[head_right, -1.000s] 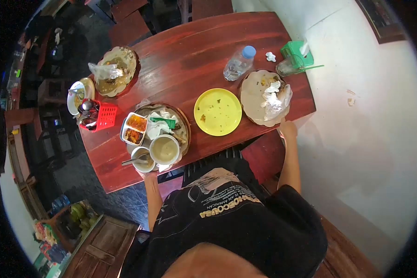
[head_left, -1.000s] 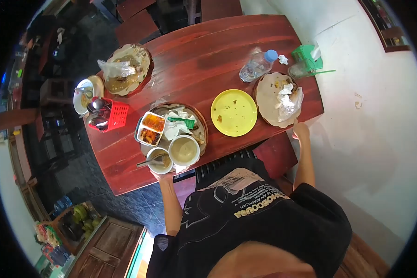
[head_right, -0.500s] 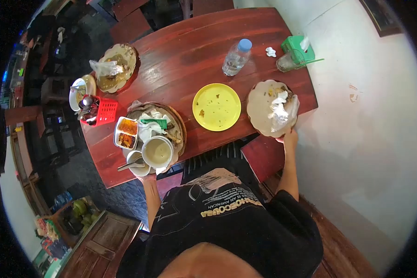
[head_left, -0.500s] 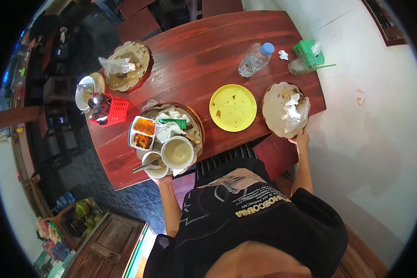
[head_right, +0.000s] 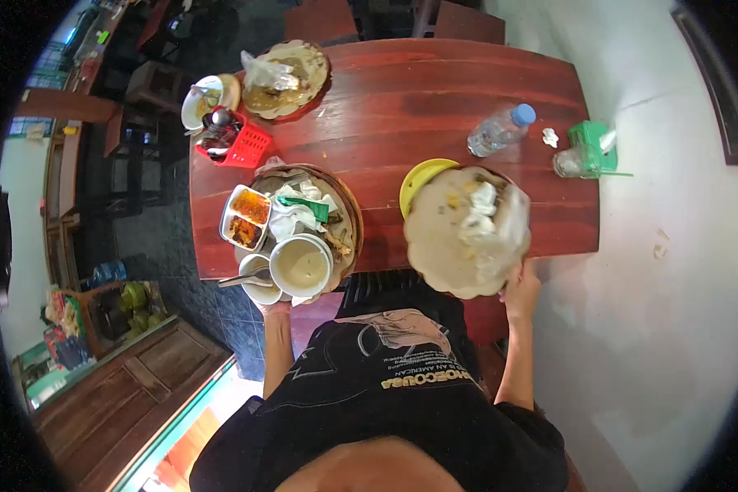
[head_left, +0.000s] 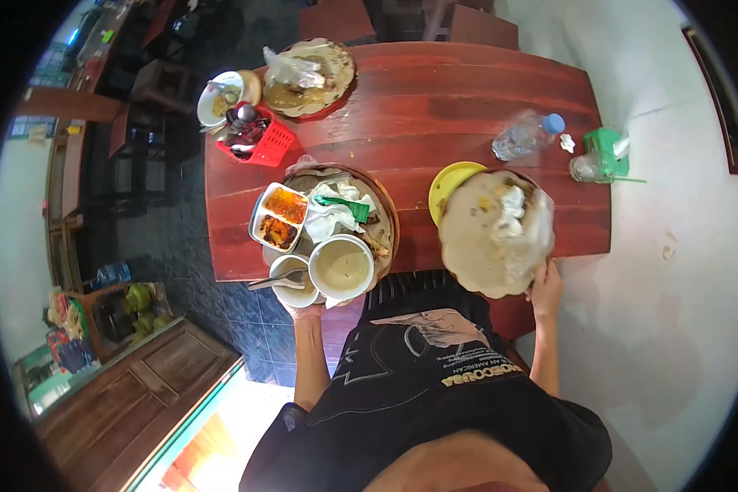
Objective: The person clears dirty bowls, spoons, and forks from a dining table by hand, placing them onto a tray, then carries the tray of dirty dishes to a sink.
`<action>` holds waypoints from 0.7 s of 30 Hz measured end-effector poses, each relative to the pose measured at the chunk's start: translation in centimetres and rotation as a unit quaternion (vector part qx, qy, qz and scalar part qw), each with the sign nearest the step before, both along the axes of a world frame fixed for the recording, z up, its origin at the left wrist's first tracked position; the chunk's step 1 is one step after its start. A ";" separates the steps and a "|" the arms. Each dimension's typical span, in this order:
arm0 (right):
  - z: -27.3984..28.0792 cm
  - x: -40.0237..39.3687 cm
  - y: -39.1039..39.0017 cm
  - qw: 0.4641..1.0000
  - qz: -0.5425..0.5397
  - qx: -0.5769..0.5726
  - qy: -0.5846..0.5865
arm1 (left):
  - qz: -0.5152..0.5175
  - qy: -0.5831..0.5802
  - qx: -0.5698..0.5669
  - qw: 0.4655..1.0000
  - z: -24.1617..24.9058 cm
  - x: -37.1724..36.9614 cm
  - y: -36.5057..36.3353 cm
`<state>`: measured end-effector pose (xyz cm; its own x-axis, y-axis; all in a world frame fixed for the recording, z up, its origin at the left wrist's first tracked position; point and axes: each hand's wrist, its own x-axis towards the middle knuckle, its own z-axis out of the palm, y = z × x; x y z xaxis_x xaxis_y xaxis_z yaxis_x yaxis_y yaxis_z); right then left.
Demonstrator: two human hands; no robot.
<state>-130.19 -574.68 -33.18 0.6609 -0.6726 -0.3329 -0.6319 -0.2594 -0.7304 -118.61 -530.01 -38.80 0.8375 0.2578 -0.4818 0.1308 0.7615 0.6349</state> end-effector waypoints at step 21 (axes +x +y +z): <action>-9.5 27.5 12.5 0.846 0.534 0.005 0.006 | 0.037 0.010 -0.067 0.997 -2.4 1.9 -1.4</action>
